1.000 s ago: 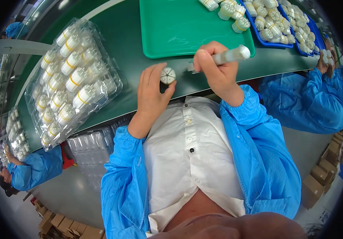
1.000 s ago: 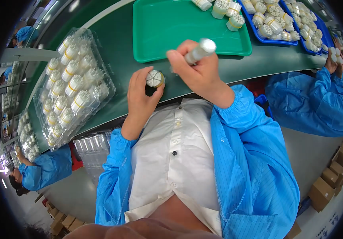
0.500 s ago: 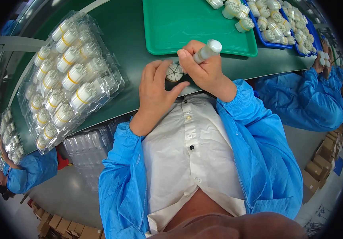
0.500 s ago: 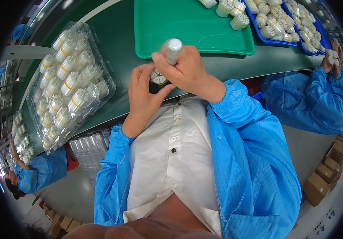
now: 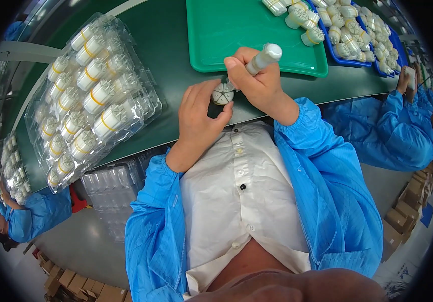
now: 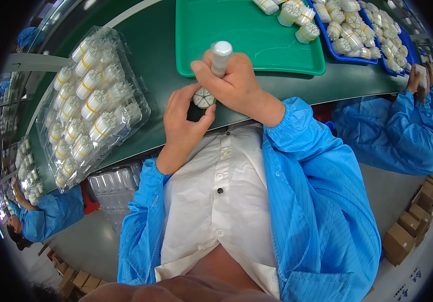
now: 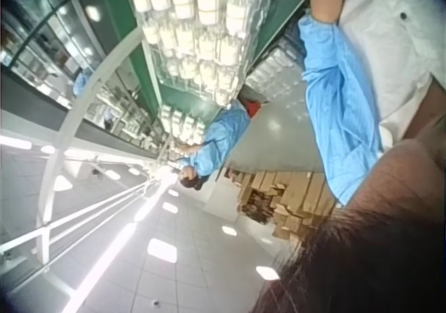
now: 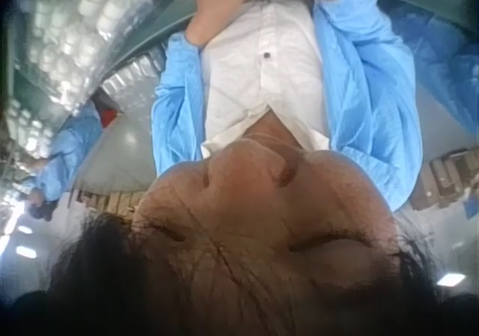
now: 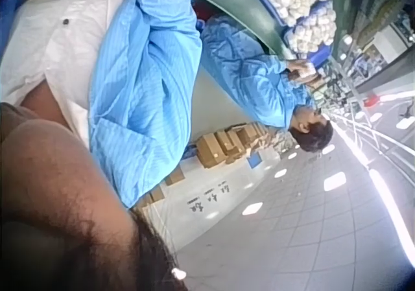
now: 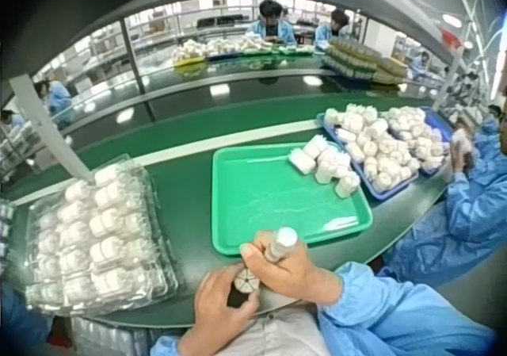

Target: The person assembles small white plastic components by hand, then places the assembled components into green trays.

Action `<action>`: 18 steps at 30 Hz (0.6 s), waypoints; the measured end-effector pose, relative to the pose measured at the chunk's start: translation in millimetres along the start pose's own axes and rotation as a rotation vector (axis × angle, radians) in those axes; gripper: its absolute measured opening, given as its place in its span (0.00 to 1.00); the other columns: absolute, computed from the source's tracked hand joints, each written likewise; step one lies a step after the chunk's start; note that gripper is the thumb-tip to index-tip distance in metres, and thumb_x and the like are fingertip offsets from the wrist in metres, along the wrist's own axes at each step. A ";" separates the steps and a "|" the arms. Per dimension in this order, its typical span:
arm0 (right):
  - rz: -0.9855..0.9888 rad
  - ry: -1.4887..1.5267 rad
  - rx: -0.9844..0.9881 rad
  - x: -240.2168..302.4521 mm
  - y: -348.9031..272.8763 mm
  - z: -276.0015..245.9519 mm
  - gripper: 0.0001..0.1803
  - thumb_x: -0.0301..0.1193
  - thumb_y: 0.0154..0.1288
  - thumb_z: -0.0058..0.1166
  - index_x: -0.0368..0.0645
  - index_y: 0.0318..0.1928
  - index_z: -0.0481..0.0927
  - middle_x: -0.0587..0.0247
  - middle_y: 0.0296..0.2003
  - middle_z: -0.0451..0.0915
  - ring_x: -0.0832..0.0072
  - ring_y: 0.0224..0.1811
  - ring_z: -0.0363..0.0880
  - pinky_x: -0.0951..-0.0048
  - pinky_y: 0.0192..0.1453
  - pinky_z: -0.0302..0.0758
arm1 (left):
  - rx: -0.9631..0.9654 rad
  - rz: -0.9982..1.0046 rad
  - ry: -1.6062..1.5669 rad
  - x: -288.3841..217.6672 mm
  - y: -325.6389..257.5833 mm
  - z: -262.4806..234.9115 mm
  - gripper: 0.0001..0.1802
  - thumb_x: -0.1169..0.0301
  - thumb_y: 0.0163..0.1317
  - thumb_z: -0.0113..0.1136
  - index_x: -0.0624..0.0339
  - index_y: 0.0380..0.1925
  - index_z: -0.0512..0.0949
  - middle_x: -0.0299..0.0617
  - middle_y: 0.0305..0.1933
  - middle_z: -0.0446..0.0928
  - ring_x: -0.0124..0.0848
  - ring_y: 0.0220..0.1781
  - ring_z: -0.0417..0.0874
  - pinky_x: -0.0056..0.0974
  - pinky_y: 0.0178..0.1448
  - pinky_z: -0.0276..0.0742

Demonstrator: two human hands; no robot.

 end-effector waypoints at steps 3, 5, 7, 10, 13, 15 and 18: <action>-0.019 -0.067 0.016 2.1 3.5 2.2 0.18 0.28 0.74 0.55 0.42 0.23 0.70 0.72 0.19 0.71 0.87 0.21 0.65 0.79 0.23 0.61 | -0.013 0.012 0.001 0.9 0.4 0.0 0.27 0.74 0.47 0.73 0.64 0.50 0.78 0.50 0.46 0.80 0.47 0.46 0.80 0.46 0.49 0.77; -0.088 -0.105 0.024 3.5 3.5 4.4 0.18 0.27 0.73 0.55 0.42 0.22 0.70 0.72 0.19 0.71 0.86 0.21 0.63 0.78 0.23 0.60 | -0.010 0.014 0.010 -1.9 0.7 -1.5 0.26 0.74 0.47 0.73 0.64 0.49 0.78 0.50 0.46 0.79 0.47 0.46 0.79 0.46 0.48 0.76; -0.124 -0.147 0.056 -0.3 1.4 3.1 0.17 0.27 0.73 0.54 0.42 0.23 0.70 0.72 0.19 0.71 0.85 0.21 0.64 0.77 0.23 0.60 | -0.026 -0.011 0.096 -7.7 3.9 -4.6 0.26 0.73 0.47 0.74 0.64 0.48 0.78 0.49 0.45 0.79 0.46 0.44 0.79 0.46 0.47 0.76; -0.062 -0.017 0.015 -4.9 -2.5 2.4 0.16 0.27 0.71 0.56 0.42 0.23 0.71 0.72 0.18 0.70 0.85 0.20 0.64 0.74 0.22 0.59 | -0.031 0.016 0.114 -0.2 1.5 -0.2 0.26 0.73 0.46 0.75 0.64 0.48 0.78 0.48 0.43 0.79 0.45 0.44 0.78 0.47 0.45 0.76; 0.008 0.154 -0.021 0.8 0.1 -8.5 0.15 0.28 0.72 0.54 0.41 0.25 0.71 0.70 0.18 0.70 0.84 0.20 0.65 0.74 0.23 0.60 | -0.003 -0.077 -0.025 -1.8 -1.1 -2.0 0.30 0.74 0.46 0.75 0.64 0.52 0.75 0.48 0.45 0.80 0.45 0.47 0.79 0.45 0.48 0.77; -0.031 0.140 0.024 5.8 4.2 -7.6 0.17 0.29 0.76 0.49 0.42 0.25 0.69 0.68 0.19 0.72 0.84 0.21 0.66 0.77 0.24 0.62 | -0.025 -0.101 -0.081 -2.1 -4.5 -3.1 0.33 0.75 0.46 0.74 0.64 0.54 0.73 0.48 0.47 0.80 0.45 0.49 0.79 0.45 0.50 0.77; 0.009 0.111 0.077 -3.0 5.0 -6.4 0.17 0.29 0.76 0.50 0.42 0.25 0.70 0.69 0.19 0.72 0.85 0.21 0.66 0.78 0.24 0.62 | -0.024 -0.122 -0.162 -0.1 -4.1 -0.7 0.36 0.76 0.46 0.73 0.64 0.58 0.69 0.48 0.49 0.81 0.45 0.52 0.79 0.44 0.54 0.77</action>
Point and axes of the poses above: each hand's wrist, its own y-axis towards the middle knuckle, its own z-axis out of the palm, x = y × z, the point moved 1 cm from there along y, towards the middle knuckle
